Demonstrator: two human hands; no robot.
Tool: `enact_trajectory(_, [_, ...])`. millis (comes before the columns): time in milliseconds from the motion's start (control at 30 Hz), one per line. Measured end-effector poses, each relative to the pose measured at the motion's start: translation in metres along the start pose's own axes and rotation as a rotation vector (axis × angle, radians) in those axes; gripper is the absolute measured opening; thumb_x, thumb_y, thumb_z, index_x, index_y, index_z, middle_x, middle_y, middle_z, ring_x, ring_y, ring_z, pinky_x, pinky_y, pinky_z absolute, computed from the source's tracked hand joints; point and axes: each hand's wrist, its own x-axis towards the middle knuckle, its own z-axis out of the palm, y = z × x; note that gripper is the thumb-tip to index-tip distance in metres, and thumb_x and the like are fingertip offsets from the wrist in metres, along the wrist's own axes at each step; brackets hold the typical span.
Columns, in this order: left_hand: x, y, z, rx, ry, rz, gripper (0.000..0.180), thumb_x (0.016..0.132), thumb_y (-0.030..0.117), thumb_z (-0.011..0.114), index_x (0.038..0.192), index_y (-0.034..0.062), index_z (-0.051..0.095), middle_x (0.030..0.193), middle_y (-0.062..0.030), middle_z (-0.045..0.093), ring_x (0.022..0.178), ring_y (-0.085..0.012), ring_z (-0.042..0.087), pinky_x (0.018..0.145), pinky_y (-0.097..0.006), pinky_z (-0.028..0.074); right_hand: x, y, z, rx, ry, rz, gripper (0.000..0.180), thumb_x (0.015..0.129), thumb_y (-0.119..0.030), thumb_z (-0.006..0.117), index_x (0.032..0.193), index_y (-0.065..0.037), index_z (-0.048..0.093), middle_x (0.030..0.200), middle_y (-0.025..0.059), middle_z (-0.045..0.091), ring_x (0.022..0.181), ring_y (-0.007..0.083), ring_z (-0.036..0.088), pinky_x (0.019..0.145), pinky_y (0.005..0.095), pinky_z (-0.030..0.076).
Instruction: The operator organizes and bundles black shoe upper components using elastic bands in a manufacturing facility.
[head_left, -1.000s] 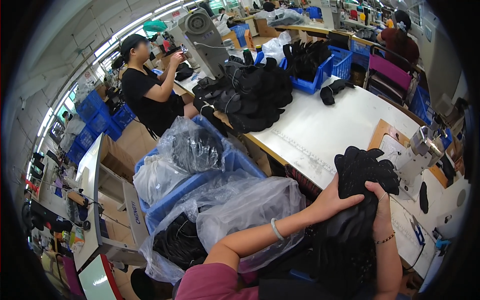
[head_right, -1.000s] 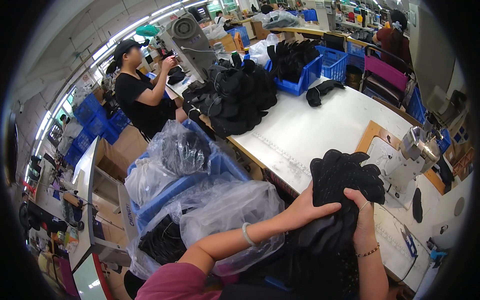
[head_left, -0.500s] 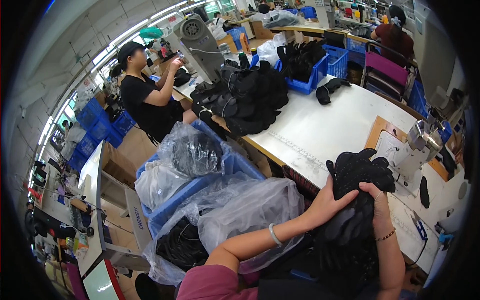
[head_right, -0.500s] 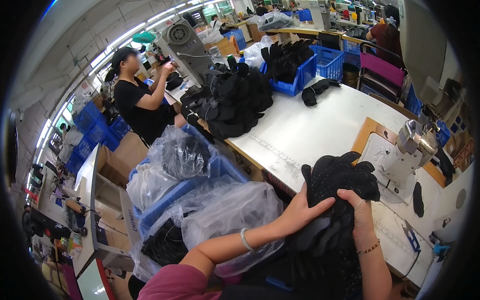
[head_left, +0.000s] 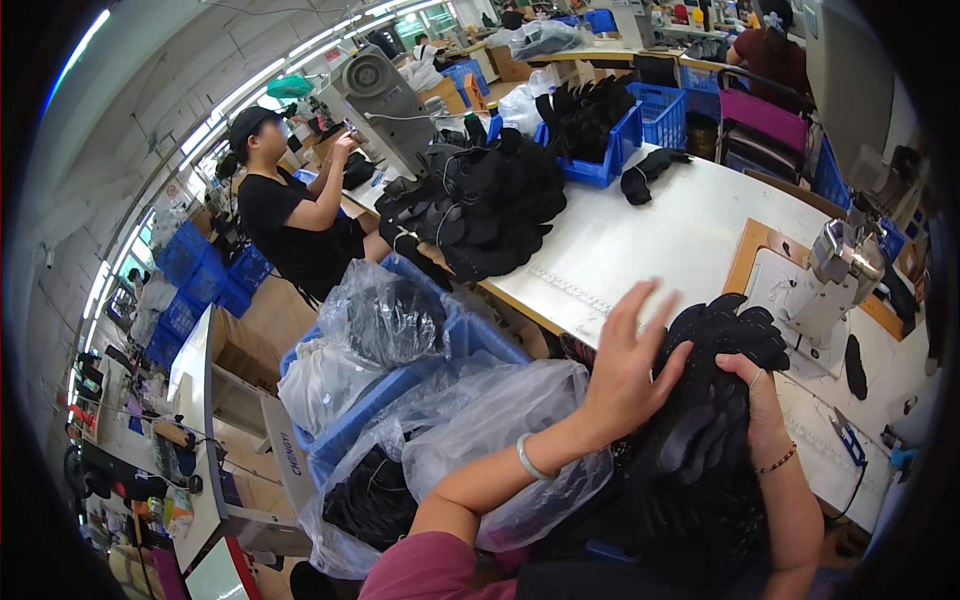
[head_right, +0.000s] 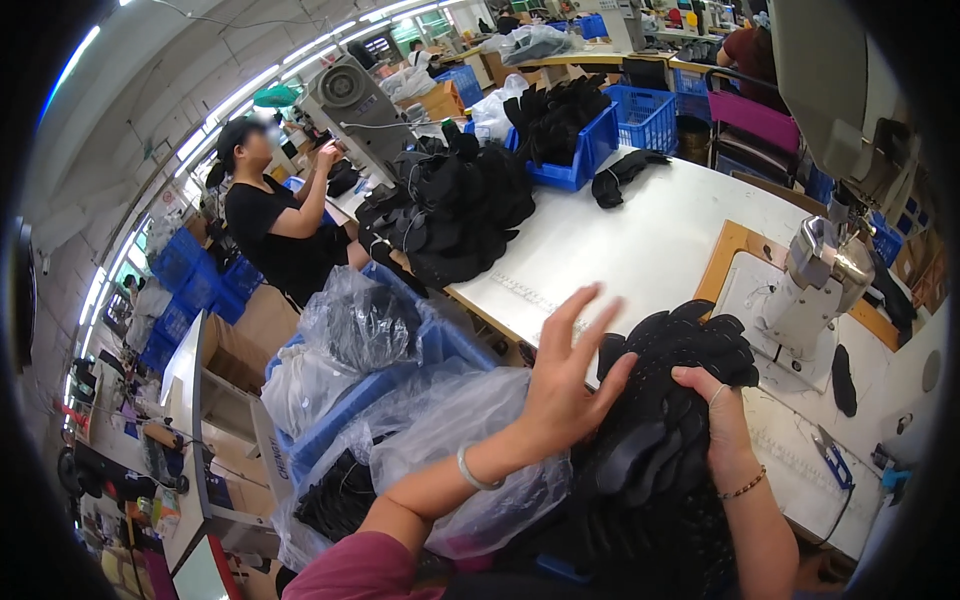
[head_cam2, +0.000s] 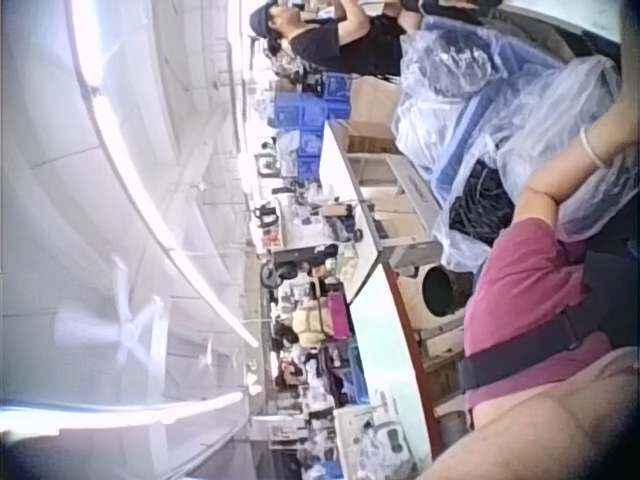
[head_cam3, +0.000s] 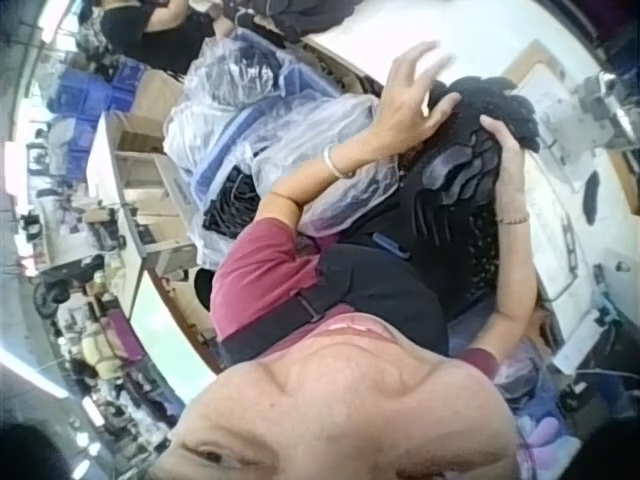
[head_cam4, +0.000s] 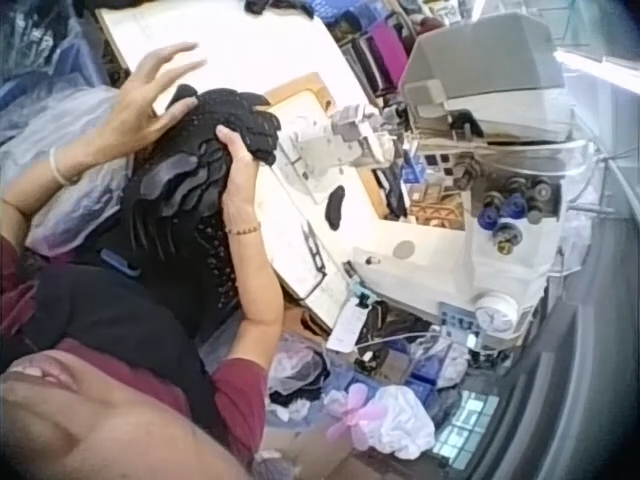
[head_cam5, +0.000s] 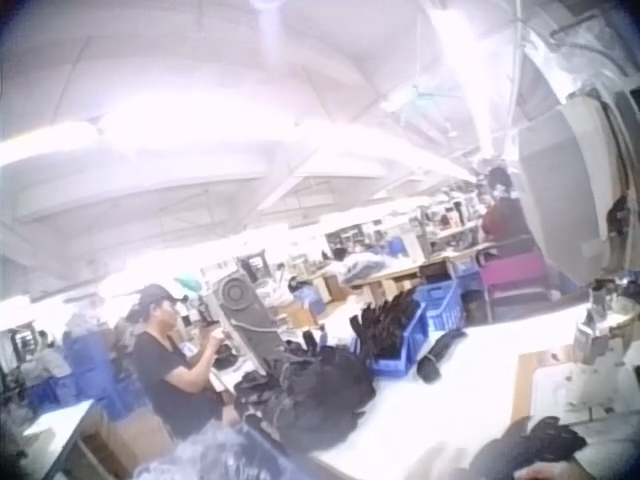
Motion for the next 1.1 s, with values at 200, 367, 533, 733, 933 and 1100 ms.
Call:
enact_trajectory(200, [0.050,0.017,0.027,-0.420,-0.522,0.632,0.040,0.072,0.000,0.059,0.111,0.0048,0.055,0.114,-0.0102,0.056,0.094,-0.0286,0.056,0.080,-0.039,0.047,0.010,0.023,-0.059,-0.137,-0.086,-0.228,0.037,0.089,-0.025,0.059,0.120,-0.006,0.052,0.112,0.0066,0.058,0.104,0.0136,0.055,0.089,0.0285,0.047])
enact_trajectory(367, [0.071,0.001,0.031,-0.392,-0.969,0.616,0.033,0.067,0.004,0.058,0.100,0.0070,0.054,0.098,-0.0088,0.057,0.085,-0.0296,0.057,0.073,-0.041,0.048,0.020,0.023,-0.038,-0.325,-0.195,-0.165,0.058,0.090,-0.051,0.051,0.131,-0.011,0.040,0.123,0.0027,0.050,0.115,0.0108,0.047,0.096,0.0282,0.044])
enact_trajectory(533, [0.094,0.012,0.058,-0.354,-0.935,0.888,0.014,0.072,0.016,0.060,0.082,0.0069,0.060,0.083,-0.0077,0.055,0.082,-0.0270,0.058,0.066,-0.039,0.048,0.021,0.013,-0.041,-0.276,-0.006,-0.152,0.057,0.088,-0.040,0.059,0.133,-0.010,0.040,0.124,0.0024,0.050,0.112,0.0115,0.049,0.092,0.0267,0.045])
enact_trajectory(733, [0.110,0.002,0.062,-0.334,-1.030,0.945,0.015,0.071,0.022,0.064,0.079,0.0095,0.065,0.084,-0.0076,0.054,0.086,-0.0272,0.058,0.068,-0.039,0.048,0.019,0.011,-0.021,-0.427,0.097,-0.075,0.061,0.066,-0.012,0.078,0.121,-0.007,0.050,0.102,0.0035,0.059,0.095,0.0144,0.057,0.084,0.0286,0.047])
enact_trajectory(933, [0.114,0.001,0.071,-0.466,-1.206,0.870,0.019,0.070,0.023,0.065,0.084,0.0119,0.067,0.090,-0.0083,0.055,0.087,-0.0274,0.059,0.069,-0.039,0.048,0.008,0.007,-0.016,-0.459,0.115,0.062,0.055,0.062,-0.008,0.079,0.110,-0.005,0.053,0.097,0.0020,0.056,0.086,0.0140,0.056,0.078,0.0283,0.048])
enact_trajectory(1100, [0.117,-0.012,0.074,-0.499,-1.293,0.813,0.017,0.070,0.023,0.065,0.082,0.0109,0.068,0.088,-0.0082,0.056,0.085,-0.0277,0.060,0.069,-0.039,0.048,0.002,-0.008,0.002,-0.481,0.061,0.157,0.064,0.057,-0.008,0.082,0.113,-0.004,0.051,0.101,0.0016,0.052,0.093,0.0138,0.052,0.082,0.0275,0.046])
